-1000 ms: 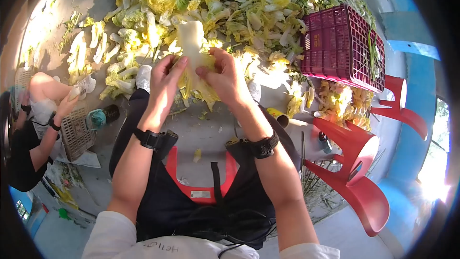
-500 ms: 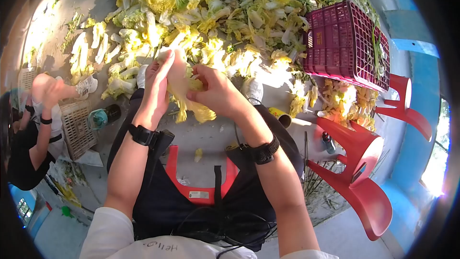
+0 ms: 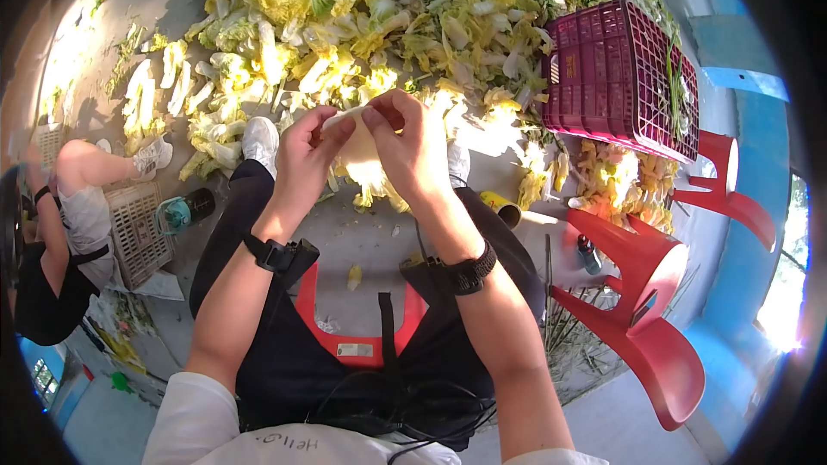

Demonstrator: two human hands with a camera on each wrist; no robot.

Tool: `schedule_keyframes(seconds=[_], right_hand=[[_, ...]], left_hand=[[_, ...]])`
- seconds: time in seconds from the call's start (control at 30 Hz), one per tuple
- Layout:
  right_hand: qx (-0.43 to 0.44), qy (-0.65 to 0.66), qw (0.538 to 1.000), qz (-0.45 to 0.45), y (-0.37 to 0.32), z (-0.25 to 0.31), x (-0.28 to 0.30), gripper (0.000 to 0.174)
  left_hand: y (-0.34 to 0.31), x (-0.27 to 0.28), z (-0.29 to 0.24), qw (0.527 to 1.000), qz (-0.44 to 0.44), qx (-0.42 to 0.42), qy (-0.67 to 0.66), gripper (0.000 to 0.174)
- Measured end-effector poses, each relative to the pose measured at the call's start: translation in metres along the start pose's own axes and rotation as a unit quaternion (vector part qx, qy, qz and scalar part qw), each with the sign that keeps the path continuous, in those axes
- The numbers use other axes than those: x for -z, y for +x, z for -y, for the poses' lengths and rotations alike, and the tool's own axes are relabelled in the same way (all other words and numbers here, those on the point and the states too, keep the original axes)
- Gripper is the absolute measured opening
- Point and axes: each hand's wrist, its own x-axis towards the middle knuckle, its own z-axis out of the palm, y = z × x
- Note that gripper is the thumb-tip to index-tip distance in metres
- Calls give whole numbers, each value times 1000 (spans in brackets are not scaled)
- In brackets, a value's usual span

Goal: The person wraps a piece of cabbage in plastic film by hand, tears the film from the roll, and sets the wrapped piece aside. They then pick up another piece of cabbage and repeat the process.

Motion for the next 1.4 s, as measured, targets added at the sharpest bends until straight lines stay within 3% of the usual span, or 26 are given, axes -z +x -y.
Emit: schedule_keyframes(seconds=[0.27,0.4,0.63,0.83,1.07,1.17,1.27,1.4], right_hand=[[-51,70,995,54,0,-5,-8,18],[-127,126,982,60,-2,7,-7,23],[-163,187,965,82,-2,13,-3,26],[-48,96,993,54,-2,-5,-13,23],[-106,104,987,62,-6,0,-15,21],[-129,113,984,53,-6,-5,-21,22],[-116,126,984,40,-8,4,-23,23],[-112,167,979,15,-5,4,-22,25]], left_hand=[[0,2,3,999,-12,16,-38,31],[0,8,3,989,15,101,-110,34],[2,12,-8,970,41,125,-205,37],[1,10,-5,989,14,73,-126,37],[-1,7,-7,997,-35,51,-45,39],[3,6,17,988,-43,84,-123,41],[2,8,11,995,-39,52,-75,41],[3,4,4,980,-15,84,-178,34]])
